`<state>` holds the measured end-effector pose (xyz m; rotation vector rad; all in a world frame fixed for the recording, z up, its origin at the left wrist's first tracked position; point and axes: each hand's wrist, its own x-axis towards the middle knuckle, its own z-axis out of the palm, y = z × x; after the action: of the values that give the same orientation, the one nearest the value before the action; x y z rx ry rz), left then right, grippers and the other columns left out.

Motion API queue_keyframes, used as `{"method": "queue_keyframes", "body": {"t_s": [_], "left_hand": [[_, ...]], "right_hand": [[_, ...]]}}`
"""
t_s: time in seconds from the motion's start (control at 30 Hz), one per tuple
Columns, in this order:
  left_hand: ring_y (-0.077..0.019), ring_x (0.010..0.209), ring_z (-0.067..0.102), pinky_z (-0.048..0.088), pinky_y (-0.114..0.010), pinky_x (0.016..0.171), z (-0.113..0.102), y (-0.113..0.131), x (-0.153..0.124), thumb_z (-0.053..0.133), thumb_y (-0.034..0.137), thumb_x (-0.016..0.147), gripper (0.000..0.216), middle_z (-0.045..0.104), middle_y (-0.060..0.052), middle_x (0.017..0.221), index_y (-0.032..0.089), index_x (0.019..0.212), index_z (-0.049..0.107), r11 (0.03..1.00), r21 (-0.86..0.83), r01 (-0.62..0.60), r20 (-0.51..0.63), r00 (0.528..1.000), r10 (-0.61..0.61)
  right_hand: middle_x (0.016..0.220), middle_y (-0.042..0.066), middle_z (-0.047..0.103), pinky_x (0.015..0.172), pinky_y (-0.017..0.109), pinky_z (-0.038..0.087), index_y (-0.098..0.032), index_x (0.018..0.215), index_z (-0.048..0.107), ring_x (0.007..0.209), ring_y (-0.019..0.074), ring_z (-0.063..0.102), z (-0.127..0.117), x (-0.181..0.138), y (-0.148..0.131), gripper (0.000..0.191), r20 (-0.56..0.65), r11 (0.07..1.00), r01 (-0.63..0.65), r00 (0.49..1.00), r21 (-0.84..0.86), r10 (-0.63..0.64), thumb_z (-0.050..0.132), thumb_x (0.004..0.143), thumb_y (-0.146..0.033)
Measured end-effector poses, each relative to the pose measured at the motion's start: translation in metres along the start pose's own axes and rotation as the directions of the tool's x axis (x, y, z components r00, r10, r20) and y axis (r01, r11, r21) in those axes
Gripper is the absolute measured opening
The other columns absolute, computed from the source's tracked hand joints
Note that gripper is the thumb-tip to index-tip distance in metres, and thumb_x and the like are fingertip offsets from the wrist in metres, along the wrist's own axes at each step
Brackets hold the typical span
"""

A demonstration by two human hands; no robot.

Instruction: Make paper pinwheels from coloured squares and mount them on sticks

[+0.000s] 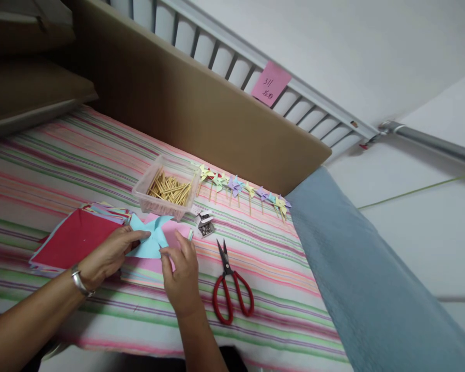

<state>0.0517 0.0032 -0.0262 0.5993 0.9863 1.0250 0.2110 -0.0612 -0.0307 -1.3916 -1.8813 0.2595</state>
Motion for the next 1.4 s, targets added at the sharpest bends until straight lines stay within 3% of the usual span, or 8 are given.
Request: {"method": "queue_keyframes", "body": {"t_s": [0.3, 0.5, 0.7, 1.13, 1.4], "left_hand": [[-0.0094, 0.042, 0.045, 0.032, -0.023, 0.048, -0.001, -0.002, 0.002, 0.073, 0.024, 0.054, 0.024, 0.053, 0.006, 0.043, 0.018, 0.048, 0.051, 0.997, 0.062, 0.039, 0.032, 0.999, -0.041], [-0.0126, 0.049, 0.054, 0.038, -0.024, 0.053, -0.004, -0.006, 0.003, 0.072, 0.024, 0.057, 0.014, 0.065, 0.001, 0.054, 0.014, 0.063, 0.065, 0.991, 0.102, 0.083, 0.12, 0.988, -0.095], [-0.0131, 0.05, 0.055, 0.039, -0.023, 0.053, -0.001, -0.01, 0.004, 0.073, 0.024, 0.056, 0.015, 0.066, 0.0, 0.056, 0.013, 0.063, 0.066, 0.984, 0.157, 0.081, 0.097, 0.991, -0.097], [-0.0165, 0.056, 0.06, 0.042, -0.025, 0.057, 0.009, -0.022, -0.004, 0.076, 0.027, 0.053, 0.026, 0.07, -0.002, 0.061, 0.013, 0.074, 0.072, 0.979, 0.185, 0.086, 0.106, 0.989, -0.107], [-0.0153, 0.052, 0.057, 0.039, -0.024, 0.053, 0.008, -0.023, -0.004, 0.075, 0.028, 0.054, 0.021, 0.068, 0.0, 0.058, 0.013, 0.067, 0.07, 0.98, 0.185, 0.075, 0.122, 0.988, -0.099]], "right_hand": [[0.132, 0.009, 0.049, 0.1, 0.041, 0.035, -0.022, 0.088, 0.067, 0.119, 0.0224, 0.044, -0.004, 0.004, 0.003, 0.023, 0.054, 0.999, 0.049, 0.997, 0.001, -0.049, 0.051, 0.08, -0.008], [0.133, 0.008, 0.05, 0.104, 0.044, 0.03, -0.023, 0.081, 0.067, 0.125, 0.0237, 0.04, -0.007, 0.006, 0.002, 0.011, 0.06, 0.997, -0.038, 0.998, 0.064, 0.035, 0.06, 0.079, -0.014], [0.138, 0.008, 0.045, 0.107, 0.046, 0.026, -0.022, 0.076, 0.066, 0.132, 0.0251, 0.031, -0.002, 0.005, 0.001, 0.005, 0.038, 0.977, -0.174, 0.985, 0.119, 0.171, 0.062, 0.078, -0.019], [0.14, 0.011, 0.042, 0.106, 0.051, 0.023, -0.02, 0.071, 0.064, 0.134, 0.0279, 0.026, 0.006, 0.004, -0.002, 0.007, -0.023, 0.963, -0.267, 0.963, 0.019, 0.268, 0.061, 0.077, -0.018], [0.139, 0.011, 0.044, 0.105, 0.052, 0.024, -0.02, 0.074, 0.064, 0.133, 0.0276, 0.028, 0.007, 0.004, -0.001, 0.009, -0.046, 0.974, -0.227, 0.973, -0.004, 0.227, 0.057, 0.079, -0.016]]}}
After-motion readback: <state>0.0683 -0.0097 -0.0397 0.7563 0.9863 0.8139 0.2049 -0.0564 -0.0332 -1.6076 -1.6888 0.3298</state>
